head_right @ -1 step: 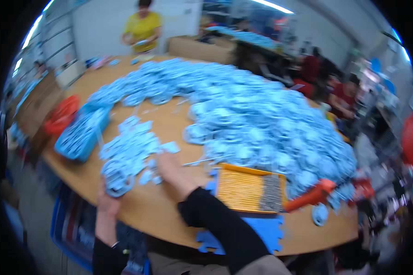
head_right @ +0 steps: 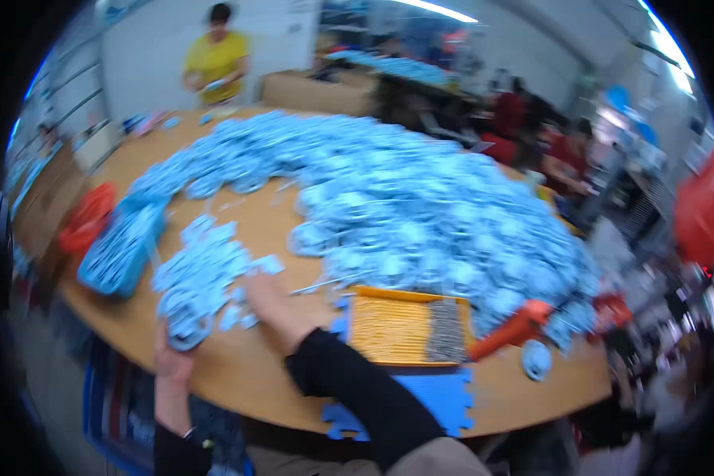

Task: Manually assembling blue plastic toy components at a factory workstation.

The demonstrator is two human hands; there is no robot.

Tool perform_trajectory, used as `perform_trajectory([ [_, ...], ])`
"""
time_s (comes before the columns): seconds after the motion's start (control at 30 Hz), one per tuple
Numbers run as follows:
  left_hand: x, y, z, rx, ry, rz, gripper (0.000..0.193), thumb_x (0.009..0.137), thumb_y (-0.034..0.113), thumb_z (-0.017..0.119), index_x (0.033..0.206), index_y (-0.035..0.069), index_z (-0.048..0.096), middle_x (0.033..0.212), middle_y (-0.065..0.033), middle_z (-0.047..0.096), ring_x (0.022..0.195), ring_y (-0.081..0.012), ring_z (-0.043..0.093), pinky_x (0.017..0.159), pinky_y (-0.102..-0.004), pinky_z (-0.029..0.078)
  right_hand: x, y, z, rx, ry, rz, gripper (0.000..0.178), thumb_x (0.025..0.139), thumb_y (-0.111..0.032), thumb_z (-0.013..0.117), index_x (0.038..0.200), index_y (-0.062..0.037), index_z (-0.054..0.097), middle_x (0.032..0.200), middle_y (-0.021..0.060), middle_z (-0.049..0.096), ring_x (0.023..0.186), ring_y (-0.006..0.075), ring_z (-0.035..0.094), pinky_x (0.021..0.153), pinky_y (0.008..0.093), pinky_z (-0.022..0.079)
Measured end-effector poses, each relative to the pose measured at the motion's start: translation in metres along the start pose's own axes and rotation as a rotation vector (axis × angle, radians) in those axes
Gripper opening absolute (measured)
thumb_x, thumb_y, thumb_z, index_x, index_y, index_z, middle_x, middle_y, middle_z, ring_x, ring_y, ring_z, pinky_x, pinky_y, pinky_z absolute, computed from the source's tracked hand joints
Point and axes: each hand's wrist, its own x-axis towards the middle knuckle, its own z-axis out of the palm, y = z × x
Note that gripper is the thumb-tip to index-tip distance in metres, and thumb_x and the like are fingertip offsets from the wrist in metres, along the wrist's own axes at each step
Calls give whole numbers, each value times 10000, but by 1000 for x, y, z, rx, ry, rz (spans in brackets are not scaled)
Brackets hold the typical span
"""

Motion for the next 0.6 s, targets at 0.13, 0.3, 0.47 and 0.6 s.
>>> perform_trajectory([
  [0.13, 8, 1, -34, 72, -7, 81, 455, 917, 247, 527, 1330, 96, 412, 1295, -68, 505, 1182, -205, 485, 993, -395, 391, -8, -40, 1, -98, 87, -185, 212, 801, -124, 532, 983, -19, 554, 942, 216, 611, 888, 362, 603, 768, 470, 478],
  [0.3, 10, -29, 19, 284, 156, 210, 482, 912, 163, 544, 1350, 91, 354, 1245, -76, 506, 1113, -198, 510, 919, -354, 427, -41, -50, -65, 640, 28, 84, 154, 782, -123, 619, 880, -50, 525, 731, 93, 612, 652, 235, 629, 590, 344, 521],
  [0.47, -3, -69, 81, 291, -35, 289, 450, 919, 85, 518, 1335, 86, 348, 1242, -80, 462, 1092, -186, 494, 875, -315, 437, -107, -69, -96, 1327, -38, 282, 143, 841, -156, 623, 861, -70, 510, 695, 22, 592, 566, 98, 605, 504, 227, 518],
  [0.6, -11, -90, 115, 436, -75, 391, 470, 895, 11, 513, 1330, 39, 337, 1216, -74, 479, 1077, -190, 501, 936, -322, 406, -123, -42, -98, 1334, 9, 177, 164, 860, -200, 626, 877, -60, 542, 666, 15, 584, 542, 76, 569, 476, 203, 470],
])
